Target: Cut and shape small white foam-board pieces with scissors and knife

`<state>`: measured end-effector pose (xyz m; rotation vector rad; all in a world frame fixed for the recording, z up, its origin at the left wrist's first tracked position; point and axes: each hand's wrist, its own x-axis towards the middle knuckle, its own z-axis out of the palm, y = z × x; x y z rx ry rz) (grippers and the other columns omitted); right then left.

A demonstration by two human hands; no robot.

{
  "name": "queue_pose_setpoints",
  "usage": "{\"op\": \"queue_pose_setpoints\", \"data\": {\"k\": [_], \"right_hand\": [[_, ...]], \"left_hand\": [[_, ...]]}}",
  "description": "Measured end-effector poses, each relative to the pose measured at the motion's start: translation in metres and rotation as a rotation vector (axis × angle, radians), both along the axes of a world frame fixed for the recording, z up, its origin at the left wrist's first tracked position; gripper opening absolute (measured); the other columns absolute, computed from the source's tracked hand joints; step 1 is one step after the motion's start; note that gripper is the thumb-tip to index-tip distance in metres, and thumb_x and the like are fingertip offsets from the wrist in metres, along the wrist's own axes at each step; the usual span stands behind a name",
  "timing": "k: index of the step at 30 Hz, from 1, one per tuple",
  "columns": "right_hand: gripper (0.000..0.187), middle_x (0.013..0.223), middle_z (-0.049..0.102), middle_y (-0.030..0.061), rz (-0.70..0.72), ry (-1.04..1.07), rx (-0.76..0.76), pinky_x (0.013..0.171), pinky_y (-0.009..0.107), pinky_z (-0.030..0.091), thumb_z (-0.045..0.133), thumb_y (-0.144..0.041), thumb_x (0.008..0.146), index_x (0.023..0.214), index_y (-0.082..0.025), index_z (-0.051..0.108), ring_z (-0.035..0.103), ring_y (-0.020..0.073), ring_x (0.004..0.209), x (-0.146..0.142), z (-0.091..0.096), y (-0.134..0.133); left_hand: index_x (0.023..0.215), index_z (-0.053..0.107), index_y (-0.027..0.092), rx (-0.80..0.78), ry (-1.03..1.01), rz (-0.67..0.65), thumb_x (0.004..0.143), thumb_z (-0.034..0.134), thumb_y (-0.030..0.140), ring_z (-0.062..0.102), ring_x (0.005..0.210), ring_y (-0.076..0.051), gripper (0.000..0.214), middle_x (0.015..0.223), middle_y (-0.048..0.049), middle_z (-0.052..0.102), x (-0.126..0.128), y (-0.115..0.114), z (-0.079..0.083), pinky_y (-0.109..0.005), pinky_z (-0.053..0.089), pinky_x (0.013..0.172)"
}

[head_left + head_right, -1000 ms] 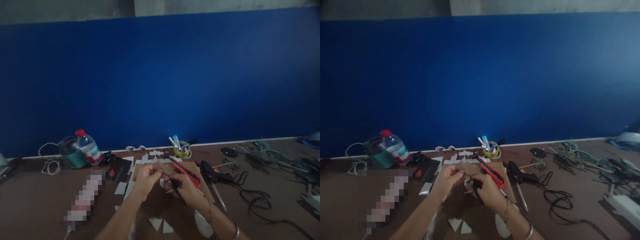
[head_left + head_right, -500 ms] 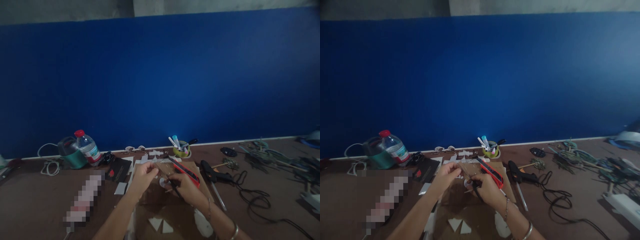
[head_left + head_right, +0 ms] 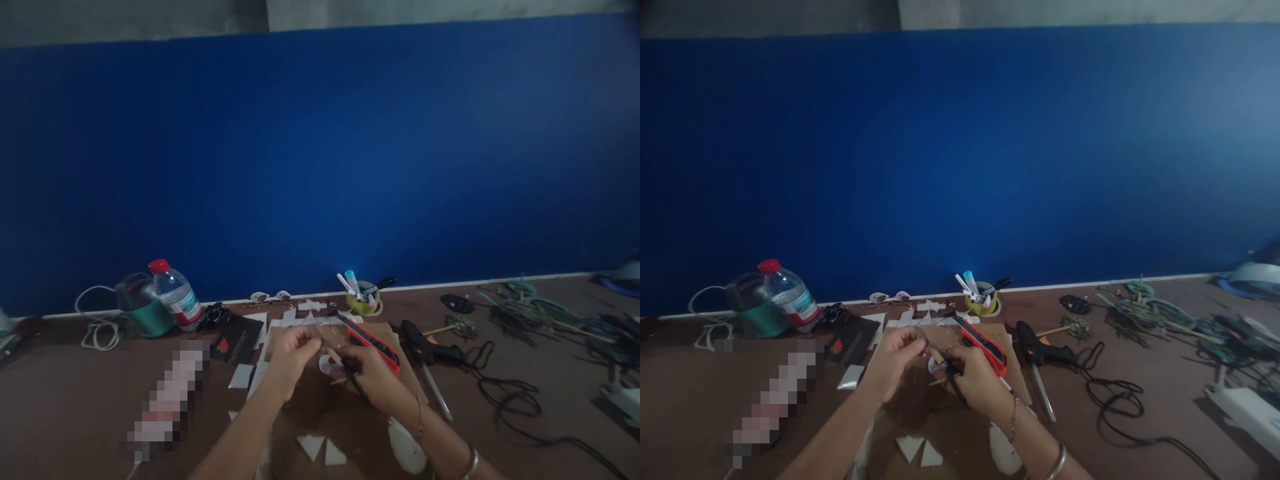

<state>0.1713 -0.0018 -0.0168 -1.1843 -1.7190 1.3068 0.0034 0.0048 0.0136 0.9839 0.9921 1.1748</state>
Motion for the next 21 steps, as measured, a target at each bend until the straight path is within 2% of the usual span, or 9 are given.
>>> {"op": "queue_pose_setpoints", "data": {"k": [4,10,17,21], "right_hand": [[0.033,0.071,0.067,0.0036,-0.014,-0.021,0.021,0.059,0.023,0.046,0.071,-0.039,0.068,0.086,-0.011,0.071,0.06,0.0183,0.067,0.001,0.0024,-0.0006],[0.031,0.068,0.066,0.003,0.012,-0.018,0.029,0.058,0.023,0.046,0.073,-0.037,0.065,0.083,-0.012,0.07,0.059,0.0189,0.067,0.0043,0.0042,0.0016],[0.034,0.066,0.065,0.0022,-0.018,-0.018,0.006,0.055,0.023,0.044,0.072,-0.04,0.067,0.083,-0.01,0.07,0.057,0.0164,0.062,0.0004,0.0015,0.0006],[0.032,0.067,0.066,0.0027,-0.001,0.02,-0.025,0.056,0.023,0.045,0.071,-0.04,0.069,0.081,-0.011,0.07,0.059,0.0169,0.063,0.0,-0.0009,0.0012]], "left_hand": [[0.062,0.062,0.014,-0.018,-0.05,0.0,0.061,0.074,0.027,0.053,0.055,-0.011,0.018,0.058,-0.0003,0.062,0.0021,-0.0014,-0.0007,-0.022,0.04,0.058],[0.063,0.063,0.014,0.044,0.142,-0.001,0.064,0.071,0.026,0.055,0.057,-0.013,0.014,0.059,-0.0015,0.064,0.0022,-0.0022,-0.0018,-0.023,0.039,0.058],[0.062,0.06,0.015,-0.025,-0.007,-0.001,0.062,0.072,0.027,0.055,0.058,-0.013,0.017,0.06,-0.0008,0.063,0.0041,-0.0021,-0.0051,-0.025,0.041,0.061],[0.067,0.061,0.015,-0.019,0.063,-0.044,0.064,0.07,0.025,0.057,0.063,-0.014,0.014,0.064,-0.0012,0.065,-0.002,0.0011,-0.0017,-0.025,0.042,0.064]]}}
